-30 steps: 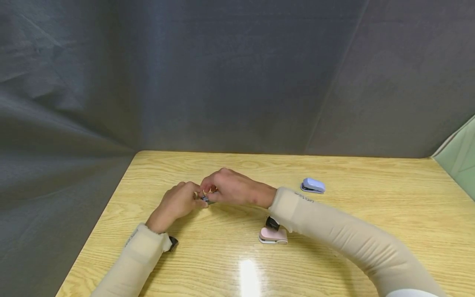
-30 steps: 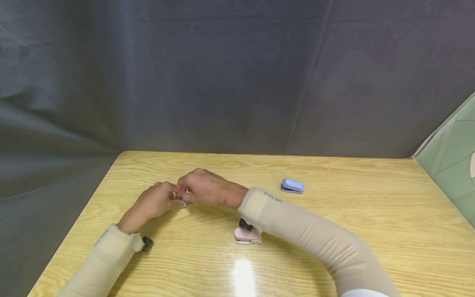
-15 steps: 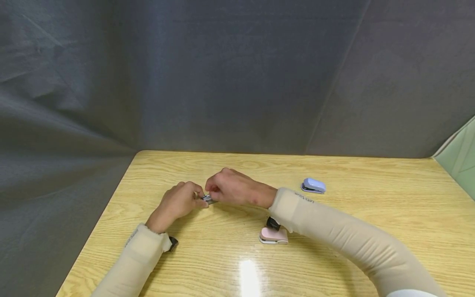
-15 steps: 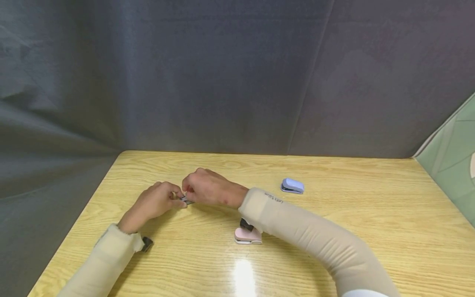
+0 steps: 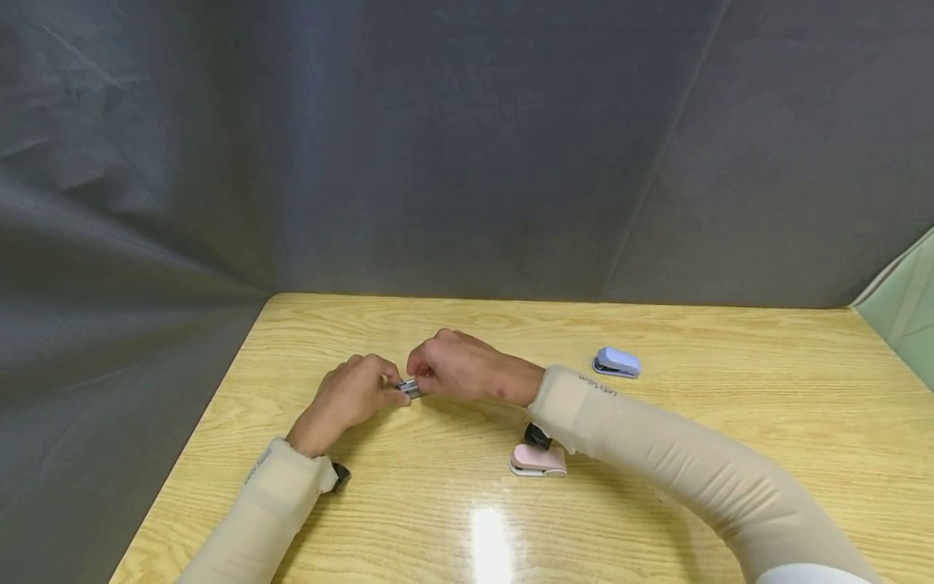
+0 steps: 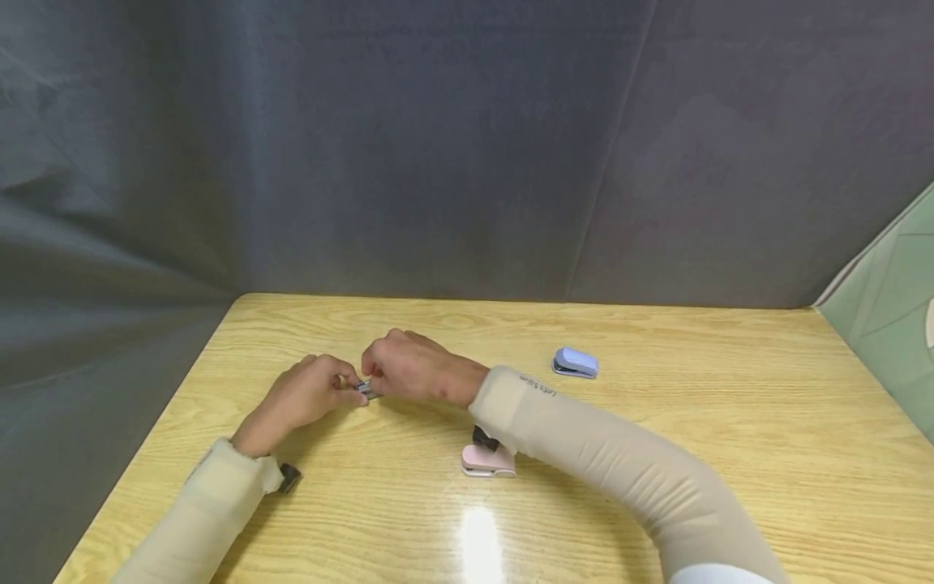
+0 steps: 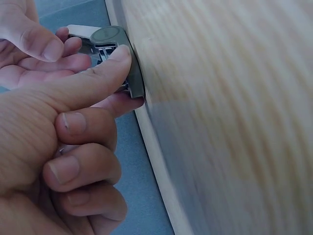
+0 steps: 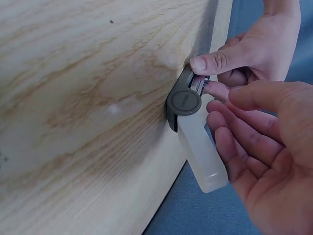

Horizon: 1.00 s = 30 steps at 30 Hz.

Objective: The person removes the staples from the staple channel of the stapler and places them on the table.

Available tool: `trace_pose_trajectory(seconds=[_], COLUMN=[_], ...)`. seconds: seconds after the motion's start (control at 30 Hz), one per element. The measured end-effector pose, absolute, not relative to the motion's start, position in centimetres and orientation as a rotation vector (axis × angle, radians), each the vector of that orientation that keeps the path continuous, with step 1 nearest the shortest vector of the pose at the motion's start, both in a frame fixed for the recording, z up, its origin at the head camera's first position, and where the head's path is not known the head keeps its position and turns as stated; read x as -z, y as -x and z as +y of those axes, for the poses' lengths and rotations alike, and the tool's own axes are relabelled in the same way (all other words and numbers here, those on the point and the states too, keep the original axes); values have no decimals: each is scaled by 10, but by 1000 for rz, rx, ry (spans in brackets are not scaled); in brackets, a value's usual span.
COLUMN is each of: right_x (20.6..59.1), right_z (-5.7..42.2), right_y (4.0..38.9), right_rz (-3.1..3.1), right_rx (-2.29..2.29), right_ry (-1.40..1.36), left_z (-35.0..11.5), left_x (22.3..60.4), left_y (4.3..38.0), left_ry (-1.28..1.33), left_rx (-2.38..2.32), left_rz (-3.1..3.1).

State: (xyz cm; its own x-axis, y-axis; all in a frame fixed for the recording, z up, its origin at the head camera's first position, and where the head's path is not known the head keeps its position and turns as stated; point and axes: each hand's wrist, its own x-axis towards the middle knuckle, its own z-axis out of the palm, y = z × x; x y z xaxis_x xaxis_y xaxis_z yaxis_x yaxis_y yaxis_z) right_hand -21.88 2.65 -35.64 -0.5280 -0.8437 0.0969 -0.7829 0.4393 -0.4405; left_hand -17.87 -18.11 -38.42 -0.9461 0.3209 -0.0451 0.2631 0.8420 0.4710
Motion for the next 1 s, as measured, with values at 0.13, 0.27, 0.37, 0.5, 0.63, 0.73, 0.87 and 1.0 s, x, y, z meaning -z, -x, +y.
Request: trace_pose_trajectory(seconds=[0.13,0.27,0.37,0.5,0.63,0.73,0.87,1.0], right_x=[356,356,356,356,357,357,357,357], right_z=[26,26,26,25,23,22,22,20], right_y=[220,220,221,221,222,222,221,220], right_rz=[2554,2545,2538,2542,2544,2543,2549,2544], right_rx=[632,618,608,580,564,561,549,545], right_ry=[1440,1448,1460,1456,1440,1436,1434,1433], left_z=[-181,-181,-181,-181,-181,-181,-181,-181], left_x=[384,383,383,383,384,384,383,383], left_y=[179,178,179,180,181,181,181,180], left_ry=[-458,-448,-440,-431,-435,-439,-428,-427], left_rx=[-717,-714,-706,-696,-695,-696,-701,-706], left_rz=[2898,2895,2895,2898,2899,2899,2896,2892])
